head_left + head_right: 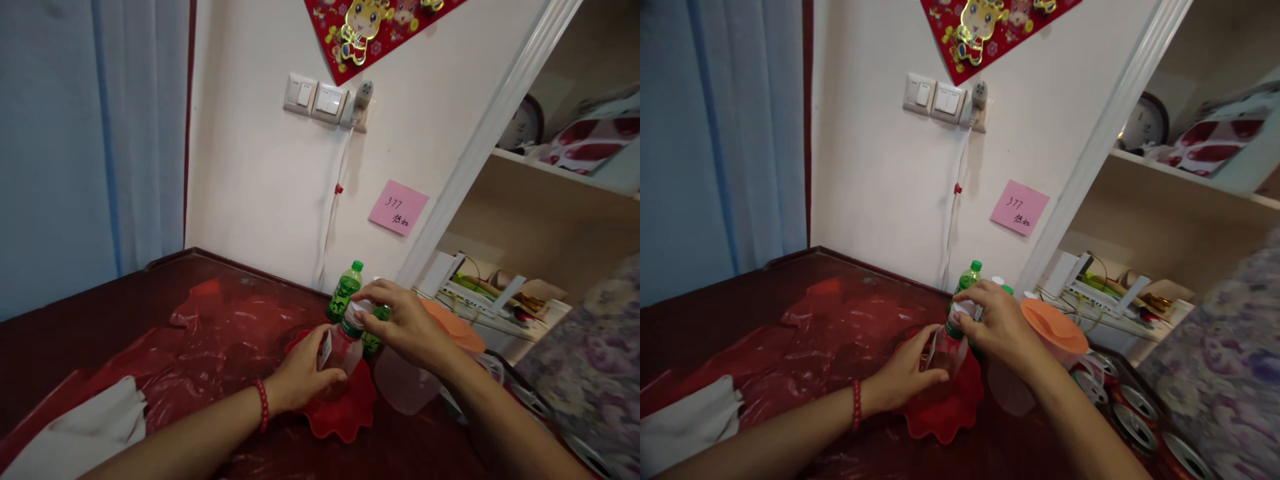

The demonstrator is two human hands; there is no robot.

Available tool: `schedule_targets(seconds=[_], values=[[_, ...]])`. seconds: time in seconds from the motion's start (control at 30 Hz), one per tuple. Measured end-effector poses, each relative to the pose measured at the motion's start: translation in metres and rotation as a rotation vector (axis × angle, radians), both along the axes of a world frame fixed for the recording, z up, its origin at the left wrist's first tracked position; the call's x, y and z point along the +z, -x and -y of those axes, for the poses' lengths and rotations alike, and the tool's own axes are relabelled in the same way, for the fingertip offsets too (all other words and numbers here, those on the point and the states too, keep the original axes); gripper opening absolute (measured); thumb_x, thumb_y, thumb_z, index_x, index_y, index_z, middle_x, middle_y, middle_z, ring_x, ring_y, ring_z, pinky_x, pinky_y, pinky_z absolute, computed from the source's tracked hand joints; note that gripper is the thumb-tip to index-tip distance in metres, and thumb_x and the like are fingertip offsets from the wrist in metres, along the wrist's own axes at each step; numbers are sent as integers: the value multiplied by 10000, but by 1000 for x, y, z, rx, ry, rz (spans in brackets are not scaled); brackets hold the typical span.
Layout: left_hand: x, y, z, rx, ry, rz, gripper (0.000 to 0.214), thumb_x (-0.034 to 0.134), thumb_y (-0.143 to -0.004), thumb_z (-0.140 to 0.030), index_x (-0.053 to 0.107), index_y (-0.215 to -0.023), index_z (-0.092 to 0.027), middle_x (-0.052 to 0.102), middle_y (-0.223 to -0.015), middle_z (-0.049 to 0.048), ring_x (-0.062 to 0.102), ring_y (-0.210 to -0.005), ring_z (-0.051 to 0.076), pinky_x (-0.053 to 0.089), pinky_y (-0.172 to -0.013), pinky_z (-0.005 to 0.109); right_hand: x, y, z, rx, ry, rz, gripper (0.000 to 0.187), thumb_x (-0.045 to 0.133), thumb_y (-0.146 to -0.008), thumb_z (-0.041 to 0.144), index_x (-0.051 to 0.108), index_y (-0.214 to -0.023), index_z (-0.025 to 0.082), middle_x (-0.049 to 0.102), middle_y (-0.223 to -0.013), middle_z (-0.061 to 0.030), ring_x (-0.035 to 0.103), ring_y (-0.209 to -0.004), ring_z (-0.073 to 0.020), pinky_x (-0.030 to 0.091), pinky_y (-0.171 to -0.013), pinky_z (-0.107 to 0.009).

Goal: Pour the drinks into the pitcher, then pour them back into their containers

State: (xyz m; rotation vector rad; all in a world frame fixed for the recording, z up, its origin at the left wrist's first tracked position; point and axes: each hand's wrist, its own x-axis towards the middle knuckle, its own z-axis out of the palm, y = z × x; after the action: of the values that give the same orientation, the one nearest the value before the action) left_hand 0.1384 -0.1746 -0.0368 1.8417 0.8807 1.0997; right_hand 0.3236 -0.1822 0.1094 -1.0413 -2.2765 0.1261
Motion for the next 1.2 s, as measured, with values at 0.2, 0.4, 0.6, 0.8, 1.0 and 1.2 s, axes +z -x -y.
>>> schedule_targets(seconds=[0.2,0.4,0.6,0.8,1.0,1.2], values=[[1,0,1,-6,23,0,697,776,-714,-240,477,-1343,-225,581,-1375,117,557,-1244,310,430,-1067,462,-7,-3,0,-54,15,-35,159,653,-902,217,716,-1048,226,616,-935,-51,578,-863,-217,461,-744,-365],[1,0,1,1,33,6,692,763,-709,-236,482,-1341,-238,570,-1394,110,552,-1246,314,432,-1055,457,-20,-3,-2,-138,-52,-64,157,656,-923,346,703,-980,207,611,-892,-59,579,-798,-218,458,-707,-355],[1,0,1,4,5,-3,676,771,-715,-246,484,-1328,-233,575,-1386,97,531,-1262,295,404,-1079,452,-14,-5,6,-69,-18,-60,251,580,-946,349,683,-1145,236,652,-1130,-82,575,-1071,-272,447,-918,-451],[4,0,2,-4,10,-3,672,759,-722,-243,484,-1336,-235,593,-1362,100,556,-1234,301,428,-1063,445,-11,-5,2,-25,50,11,241,518,-980,303,680,-1144,232,656,-1109,-75,587,-1040,-249,449,-905,-416],[5,0,2,7,2,-18,648,747,-725,-229,492,-1320,-246,561,-1414,91,516,-1288,304,389,-1098,452,-13,5,1,-330,-126,99,321,690,-879,509,580,-829,212,611,-793,-53,558,-764,-257,404,-653,-362],[0,0,1,-18,13,17,664,764,-725,-235,481,-1325,-241,585,-1373,84,545,-1245,285,414,-1069,426,-12,-8,4,-84,209,-166,347,544,-939,443,626,-1221,260,629,-1244,-52,580,-1091,-267,461,-879,-416]])
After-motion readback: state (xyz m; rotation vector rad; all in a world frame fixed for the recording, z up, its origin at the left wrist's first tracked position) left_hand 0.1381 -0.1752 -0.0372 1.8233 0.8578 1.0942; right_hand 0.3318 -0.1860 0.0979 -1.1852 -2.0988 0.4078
